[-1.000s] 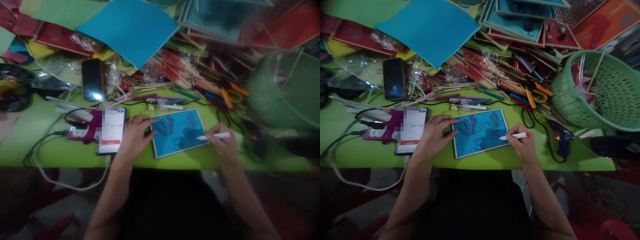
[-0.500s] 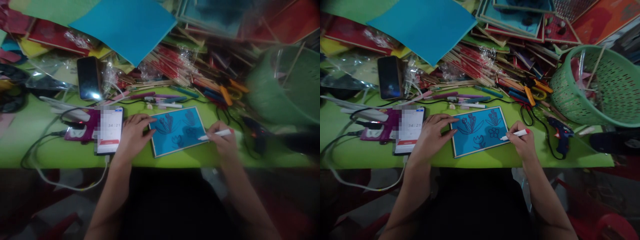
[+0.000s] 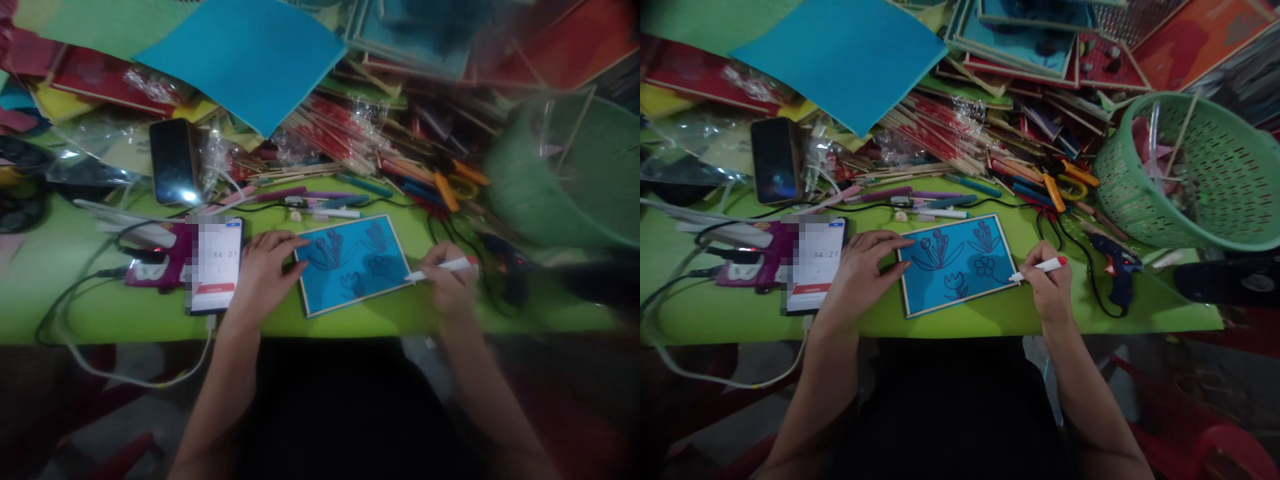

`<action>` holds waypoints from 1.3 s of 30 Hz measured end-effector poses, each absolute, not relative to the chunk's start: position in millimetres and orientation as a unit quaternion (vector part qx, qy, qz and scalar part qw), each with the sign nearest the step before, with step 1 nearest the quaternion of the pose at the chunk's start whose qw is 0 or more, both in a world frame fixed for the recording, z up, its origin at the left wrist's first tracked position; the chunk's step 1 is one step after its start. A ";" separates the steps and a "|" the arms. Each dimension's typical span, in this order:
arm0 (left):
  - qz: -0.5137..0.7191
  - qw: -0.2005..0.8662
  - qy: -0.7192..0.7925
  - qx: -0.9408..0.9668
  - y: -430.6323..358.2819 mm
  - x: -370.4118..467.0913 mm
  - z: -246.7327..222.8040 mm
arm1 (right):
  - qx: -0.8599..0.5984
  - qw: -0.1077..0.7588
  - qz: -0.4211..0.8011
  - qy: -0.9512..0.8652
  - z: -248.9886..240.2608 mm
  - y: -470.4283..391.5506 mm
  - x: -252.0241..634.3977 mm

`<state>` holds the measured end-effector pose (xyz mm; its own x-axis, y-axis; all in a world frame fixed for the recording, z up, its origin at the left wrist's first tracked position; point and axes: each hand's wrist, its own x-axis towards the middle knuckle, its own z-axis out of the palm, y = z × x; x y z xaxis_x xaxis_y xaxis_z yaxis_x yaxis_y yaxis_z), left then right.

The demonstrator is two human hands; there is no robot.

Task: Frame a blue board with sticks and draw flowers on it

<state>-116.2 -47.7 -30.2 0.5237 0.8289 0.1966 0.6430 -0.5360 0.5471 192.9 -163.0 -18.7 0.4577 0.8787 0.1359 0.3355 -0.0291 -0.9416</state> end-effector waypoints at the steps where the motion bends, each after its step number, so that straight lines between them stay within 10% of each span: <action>1: 0.223 0.210 0.436 0.846 -47.7 -116.2 -30.1 | -0.665 0.537 0.260 -0.449 -19.5 -163.2 193.5; 39: 0.219 0.214 0.440 0.844 -47.7 -116.5 -29.5 | -0.671 0.514 0.318 -0.429 -18.7 -163.8 194.1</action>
<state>-116.5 -47.7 -29.5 0.5168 0.8364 0.1825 0.6490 -0.5218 0.5537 194.1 -163.8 -18.7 0.4298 0.9028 0.0135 0.2475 -0.1035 -0.9634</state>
